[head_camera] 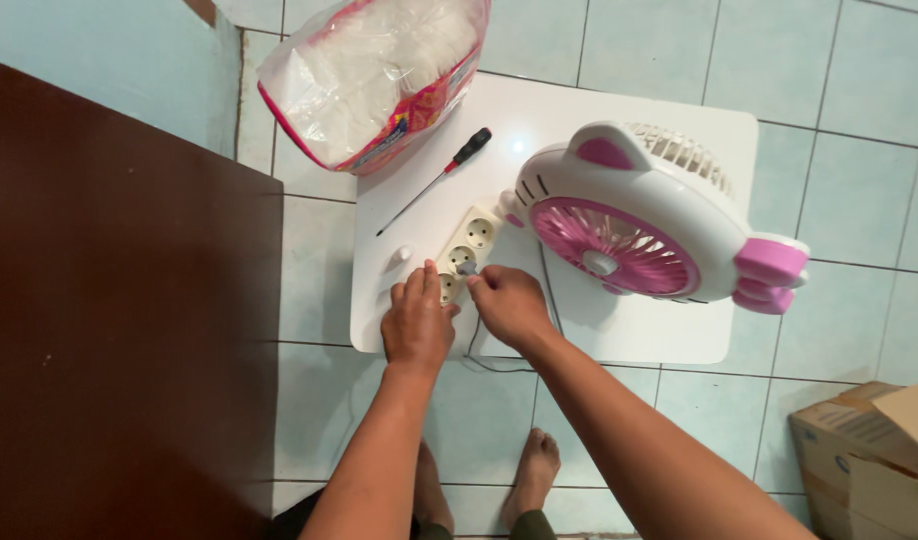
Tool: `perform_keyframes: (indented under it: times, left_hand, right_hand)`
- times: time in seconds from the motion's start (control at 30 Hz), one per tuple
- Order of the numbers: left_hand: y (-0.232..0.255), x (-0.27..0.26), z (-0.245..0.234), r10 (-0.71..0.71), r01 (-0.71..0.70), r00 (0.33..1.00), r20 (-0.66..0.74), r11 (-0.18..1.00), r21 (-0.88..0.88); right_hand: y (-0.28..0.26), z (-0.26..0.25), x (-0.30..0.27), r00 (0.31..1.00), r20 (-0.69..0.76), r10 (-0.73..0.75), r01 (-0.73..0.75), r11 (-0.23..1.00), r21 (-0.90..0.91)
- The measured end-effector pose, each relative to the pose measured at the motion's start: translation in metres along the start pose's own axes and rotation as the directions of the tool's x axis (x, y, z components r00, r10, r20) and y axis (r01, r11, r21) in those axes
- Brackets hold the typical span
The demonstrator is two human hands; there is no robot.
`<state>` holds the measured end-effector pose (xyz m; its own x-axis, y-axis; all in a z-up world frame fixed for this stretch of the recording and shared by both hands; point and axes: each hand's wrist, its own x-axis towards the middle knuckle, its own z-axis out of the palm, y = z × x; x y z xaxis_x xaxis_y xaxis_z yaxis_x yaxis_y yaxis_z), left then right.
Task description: The person unplugs a small pink and white fan from a power strip and uses a screwdriver to loosen and remove screws from the fan's rear casing. The person continues to unscrew multiple fasteners around the fan's back cover.
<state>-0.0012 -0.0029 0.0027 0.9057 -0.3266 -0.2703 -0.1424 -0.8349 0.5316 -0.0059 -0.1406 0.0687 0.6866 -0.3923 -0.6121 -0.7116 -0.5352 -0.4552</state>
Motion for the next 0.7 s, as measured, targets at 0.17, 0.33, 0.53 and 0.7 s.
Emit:
perform_keyframes:
  times: [0.17, 0.33, 0.53, 0.7]
  left_hand:
    - [0.008, -0.003, -0.007, -0.049, 0.048, 0.998, 0.037, 0.999, 0.026]
    - [0.020, -0.008, -0.012, -0.059, 0.059, 0.998, -0.004, 0.995, 0.086]
    - [0.052, -0.024, -0.021, 0.119, -0.119, 0.985, -0.124, 0.993, 0.006]
    - [0.106, -0.010, -0.043, 0.340, -0.414, 0.852, -0.398, 0.903, -0.114]
  right_hand:
    - [0.010, -0.026, -0.020, 0.996, -0.045, -0.071, 0.068, 0.996, -0.065]
    - [0.061, -0.043, -0.020, 0.999, 0.002, -0.040, 0.039, 0.964, -0.263]
    - [0.211, -0.066, 0.000, 0.997, -0.040, 0.060, -0.071, 0.925, -0.374]
    - [0.282, -0.117, -0.007, 0.832, -0.005, 0.555, -0.497, 0.748, 0.440]
